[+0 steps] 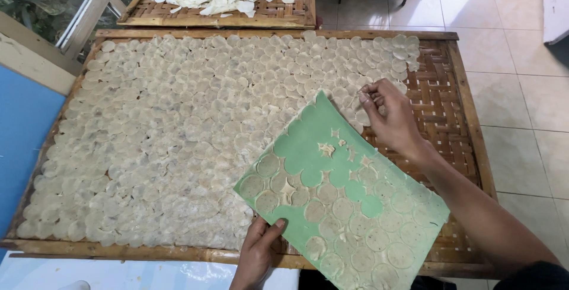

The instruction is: The person peels small circular dough pieces from a stencil and places them on a drying tray.

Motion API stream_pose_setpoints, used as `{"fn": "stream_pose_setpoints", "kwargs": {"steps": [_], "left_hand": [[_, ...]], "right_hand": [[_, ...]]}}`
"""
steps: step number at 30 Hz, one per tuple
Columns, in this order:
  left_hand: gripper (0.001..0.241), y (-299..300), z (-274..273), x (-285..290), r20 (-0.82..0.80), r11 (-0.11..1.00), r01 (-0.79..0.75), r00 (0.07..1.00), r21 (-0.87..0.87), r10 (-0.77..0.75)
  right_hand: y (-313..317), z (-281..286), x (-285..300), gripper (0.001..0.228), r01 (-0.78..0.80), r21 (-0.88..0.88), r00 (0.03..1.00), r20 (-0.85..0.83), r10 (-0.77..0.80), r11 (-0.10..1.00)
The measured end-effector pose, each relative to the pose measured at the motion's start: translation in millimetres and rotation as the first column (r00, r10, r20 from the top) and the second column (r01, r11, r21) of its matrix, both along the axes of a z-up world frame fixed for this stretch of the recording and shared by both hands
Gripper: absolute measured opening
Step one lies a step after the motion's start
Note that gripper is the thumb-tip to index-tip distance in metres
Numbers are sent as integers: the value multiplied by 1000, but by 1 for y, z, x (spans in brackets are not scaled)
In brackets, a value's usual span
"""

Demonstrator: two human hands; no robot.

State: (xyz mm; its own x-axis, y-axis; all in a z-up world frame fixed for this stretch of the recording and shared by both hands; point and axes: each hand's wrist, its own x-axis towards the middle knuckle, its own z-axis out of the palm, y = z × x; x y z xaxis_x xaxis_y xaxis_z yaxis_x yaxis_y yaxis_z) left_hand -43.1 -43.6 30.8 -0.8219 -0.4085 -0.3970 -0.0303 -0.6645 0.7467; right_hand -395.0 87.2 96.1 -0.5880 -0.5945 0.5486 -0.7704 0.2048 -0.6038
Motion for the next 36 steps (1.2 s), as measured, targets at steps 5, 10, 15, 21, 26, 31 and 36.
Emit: {"fn": "stream_pose_setpoints", "kwargs": {"steps": [5, 10, 15, 21, 26, 31, 36], "left_hand": [[45, -1, -4, 1, -6, 1000, 9, 1000, -11, -9], [43, -2, -10, 2, 69, 998, 8, 998, -56, -4], [45, 0, 0, -1, -29, 996, -22, 999, 82, 24], [41, -3, -22, 5, 27, 990, 1, 1000, -138, 3], [38, -4, -22, 5, 2, 994, 1, 1000, -111, -1], [35, -3, -18, 4, -12, 1000, -20, 1000, 23, 20], [36, -3, -22, 5, 59, 998, -12, 998, -65, 16]], "right_hand": [[38, 15, -37, 17, 64, 262, 987, 127, -100, 963], [68, 27, -86, 31, 224, 386, 957, 84, -276, 895], [70, 0, -134, 43, 51, 713, 831, 357, -426, 699], [67, -89, -192, 42, 217, 680, 863, 202, -464, 700], [68, -82, -153, 35, 340, 550, 858, 151, -491, 763], [69, -79, -129, 23, 378, 381, 926, -163, -341, 844], [66, -74, -114, 32, 431, 467, 889, -367, -274, 772]]}}
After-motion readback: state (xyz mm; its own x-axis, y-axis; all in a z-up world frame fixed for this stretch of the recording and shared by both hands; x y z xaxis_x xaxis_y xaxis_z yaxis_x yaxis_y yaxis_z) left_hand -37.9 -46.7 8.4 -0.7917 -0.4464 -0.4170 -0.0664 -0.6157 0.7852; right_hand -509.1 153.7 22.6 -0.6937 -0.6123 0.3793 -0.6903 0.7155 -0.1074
